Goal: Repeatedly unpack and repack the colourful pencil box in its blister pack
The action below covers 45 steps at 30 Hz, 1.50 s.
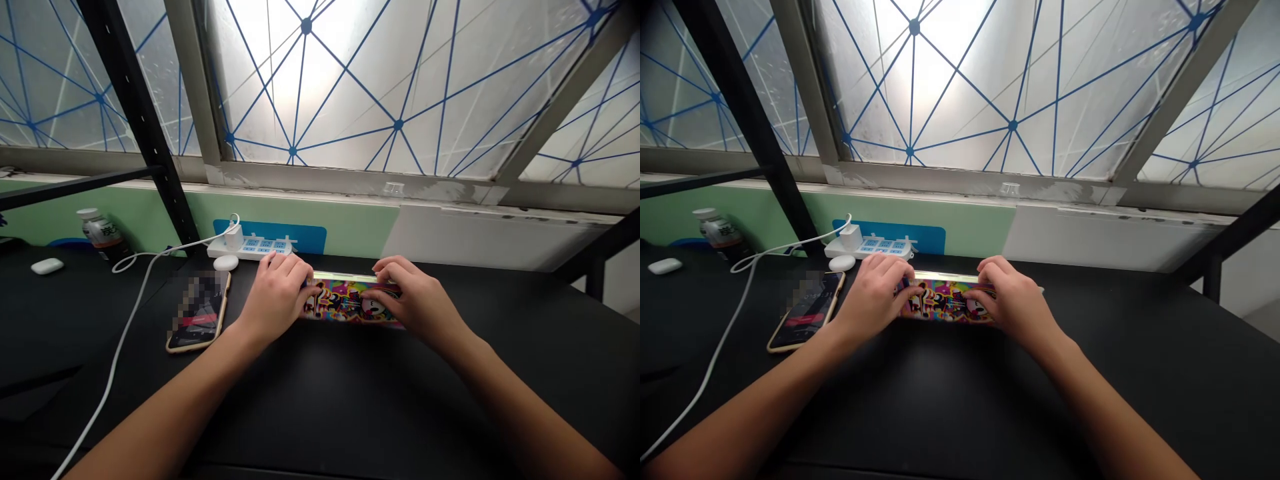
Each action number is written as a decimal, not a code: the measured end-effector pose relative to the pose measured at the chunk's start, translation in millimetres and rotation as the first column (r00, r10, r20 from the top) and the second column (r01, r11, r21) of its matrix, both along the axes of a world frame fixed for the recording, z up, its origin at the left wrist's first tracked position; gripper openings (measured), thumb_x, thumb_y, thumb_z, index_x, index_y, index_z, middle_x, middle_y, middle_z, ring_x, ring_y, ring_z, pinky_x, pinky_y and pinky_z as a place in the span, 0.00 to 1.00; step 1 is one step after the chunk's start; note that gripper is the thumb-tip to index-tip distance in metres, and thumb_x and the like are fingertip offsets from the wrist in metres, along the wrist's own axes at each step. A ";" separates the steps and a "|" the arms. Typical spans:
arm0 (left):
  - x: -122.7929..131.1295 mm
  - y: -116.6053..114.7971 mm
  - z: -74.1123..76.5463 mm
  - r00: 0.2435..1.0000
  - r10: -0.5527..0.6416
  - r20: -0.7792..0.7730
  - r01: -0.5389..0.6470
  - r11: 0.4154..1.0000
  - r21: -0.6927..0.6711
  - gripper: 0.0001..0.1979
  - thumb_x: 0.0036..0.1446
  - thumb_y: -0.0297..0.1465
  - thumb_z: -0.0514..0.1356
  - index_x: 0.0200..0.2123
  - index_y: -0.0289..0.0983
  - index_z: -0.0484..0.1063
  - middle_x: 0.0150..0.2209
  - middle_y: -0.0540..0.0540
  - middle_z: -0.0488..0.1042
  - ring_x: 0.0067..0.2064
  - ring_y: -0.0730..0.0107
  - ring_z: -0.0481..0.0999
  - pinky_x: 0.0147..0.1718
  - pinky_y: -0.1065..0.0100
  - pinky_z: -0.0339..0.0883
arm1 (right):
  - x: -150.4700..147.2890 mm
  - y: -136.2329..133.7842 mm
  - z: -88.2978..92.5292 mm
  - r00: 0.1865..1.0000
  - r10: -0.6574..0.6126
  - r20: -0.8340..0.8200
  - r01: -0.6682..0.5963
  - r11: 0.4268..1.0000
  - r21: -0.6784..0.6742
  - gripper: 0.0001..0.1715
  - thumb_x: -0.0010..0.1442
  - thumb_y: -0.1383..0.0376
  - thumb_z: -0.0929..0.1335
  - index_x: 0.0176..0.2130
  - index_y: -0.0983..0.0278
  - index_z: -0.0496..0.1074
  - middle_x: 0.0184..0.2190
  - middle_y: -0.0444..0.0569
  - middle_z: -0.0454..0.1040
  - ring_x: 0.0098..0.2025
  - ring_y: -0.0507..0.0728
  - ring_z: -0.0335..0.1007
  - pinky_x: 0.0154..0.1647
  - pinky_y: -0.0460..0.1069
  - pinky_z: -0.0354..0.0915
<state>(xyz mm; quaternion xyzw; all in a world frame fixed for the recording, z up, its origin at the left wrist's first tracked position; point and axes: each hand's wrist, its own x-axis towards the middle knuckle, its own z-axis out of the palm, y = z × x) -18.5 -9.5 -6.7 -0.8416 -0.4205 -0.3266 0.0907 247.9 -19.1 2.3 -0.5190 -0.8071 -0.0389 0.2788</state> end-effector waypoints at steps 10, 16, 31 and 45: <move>-1.7 -3.8 0.1 0.926 -0.224 -0.302 0.177 0.969 -0.175 0.11 0.64 0.41 0.61 0.36 0.38 0.72 0.40 0.43 0.78 0.44 0.56 0.76 0.50 0.54 0.64 | -27.0 -13.0 -17.6 0.920 0.214 0.328 -0.196 0.977 -0.088 0.18 0.54 0.71 0.67 0.46 0.62 0.67 0.45 0.55 0.73 0.43 0.63 0.66 0.41 0.55 0.67; -0.4 -0.3 -9.8 0.958 -0.163 -0.235 0.109 0.967 -0.229 0.22 0.63 0.48 0.59 0.51 0.37 0.69 0.49 0.40 0.76 0.52 0.52 0.73 0.51 0.55 0.64 | -36.0 -23.2 -15.7 0.895 0.344 0.283 -0.287 0.931 -0.224 0.36 0.52 0.73 0.68 0.59 0.58 0.63 0.54 0.54 0.68 0.51 0.64 0.63 0.52 0.59 0.65; 3.7 1.6 -26.2 0.987 -0.023 -0.157 0.007 0.995 -0.103 0.48 0.46 0.53 0.70 0.65 0.41 0.57 0.57 0.37 0.67 0.59 0.47 0.65 0.63 0.38 0.44 | 8.1 21.8 -16.8 0.985 0.105 0.137 -0.071 0.970 -0.231 0.35 0.57 0.42 0.69 0.55 0.61 0.69 0.52 0.56 0.73 0.54 0.68 0.68 0.60 0.65 0.58; -5.9 -3.8 1.0 0.953 -0.059 -0.298 0.022 0.991 -0.129 0.19 0.56 0.45 0.67 0.40 0.37 0.73 0.38 0.44 0.79 0.43 0.56 0.78 0.56 0.49 0.61 | -31.4 -17.1 -16.3 0.910 0.096 0.404 -0.142 0.986 0.085 0.15 0.59 0.66 0.71 0.47 0.64 0.70 0.41 0.53 0.78 0.40 0.63 0.74 0.42 0.56 0.68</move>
